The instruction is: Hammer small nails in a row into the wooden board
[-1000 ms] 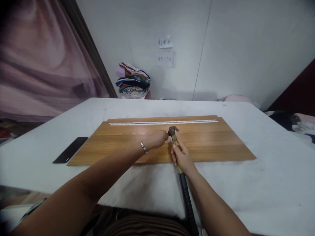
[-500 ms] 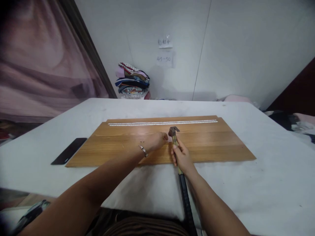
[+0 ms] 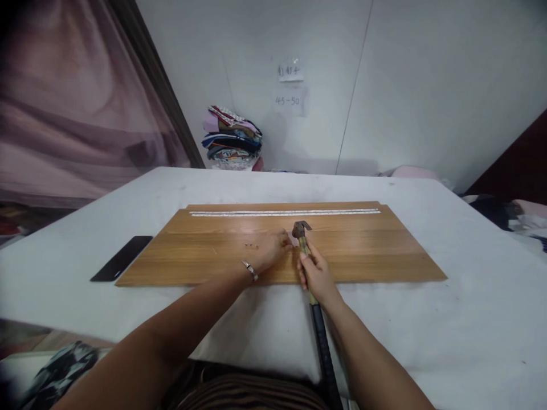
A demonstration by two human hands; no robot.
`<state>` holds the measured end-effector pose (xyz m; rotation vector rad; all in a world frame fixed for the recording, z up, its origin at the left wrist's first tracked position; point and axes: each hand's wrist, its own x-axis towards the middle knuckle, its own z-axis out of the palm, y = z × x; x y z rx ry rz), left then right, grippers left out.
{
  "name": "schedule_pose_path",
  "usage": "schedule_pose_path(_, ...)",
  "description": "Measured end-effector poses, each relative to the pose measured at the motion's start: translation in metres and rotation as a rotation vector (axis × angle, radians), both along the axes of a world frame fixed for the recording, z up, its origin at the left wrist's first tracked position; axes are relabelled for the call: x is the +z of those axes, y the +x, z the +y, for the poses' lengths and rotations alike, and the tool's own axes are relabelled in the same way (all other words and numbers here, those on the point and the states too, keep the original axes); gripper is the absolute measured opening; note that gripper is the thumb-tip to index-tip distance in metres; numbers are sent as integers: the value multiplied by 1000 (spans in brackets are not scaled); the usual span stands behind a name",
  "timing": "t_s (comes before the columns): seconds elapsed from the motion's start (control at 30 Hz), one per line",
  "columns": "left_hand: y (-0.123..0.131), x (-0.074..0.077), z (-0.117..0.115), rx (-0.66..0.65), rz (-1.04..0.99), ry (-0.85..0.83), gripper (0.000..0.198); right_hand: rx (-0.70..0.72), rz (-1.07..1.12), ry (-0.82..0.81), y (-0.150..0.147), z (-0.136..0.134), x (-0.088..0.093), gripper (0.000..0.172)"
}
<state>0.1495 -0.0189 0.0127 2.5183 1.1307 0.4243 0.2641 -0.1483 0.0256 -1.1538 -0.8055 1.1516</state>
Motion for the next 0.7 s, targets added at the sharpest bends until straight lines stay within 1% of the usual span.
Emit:
schedule_pose_path(0.17, 0, -12, 4, -15, -70, -20, 14, 16, -2, -23, -2, 0, 0, 70)
schedule_pose_path(0.23, 1, -15, 4, -18, -83, -28, 15, 22, -7, -23, -3, -1, 0, 69)
schedule_pose_path(0.3, -1, -14, 2, -21, -97, -30, 15, 22, -16, -26, -3, -2, 1, 68)
schedule_pose_path(0.4, -12, -7, -1, 3, -147, -8, 20, 12, -24, -38, -3, -2, 1, 68)
schedule_pose_path(0.47, -27, 1, 1, 46, -187, 21, 25, 8, -23, -43, -3, -3, 2, 68)
schedule_pose_path(0.57, -59, 12, 14, 145, -181, 57, 26, 8, -25, -43, -3, -4, 3, 67)
schedule_pose_path(0.63, -85, 15, 26, 250, -159, 98, 27, 7, -38, -45, -3, -5, 4, 67)
schedule_pose_path(0.7, -111, 14, 36, 351, -92, 111, 28, 9, -48, -45, -3, -6, 5, 66)
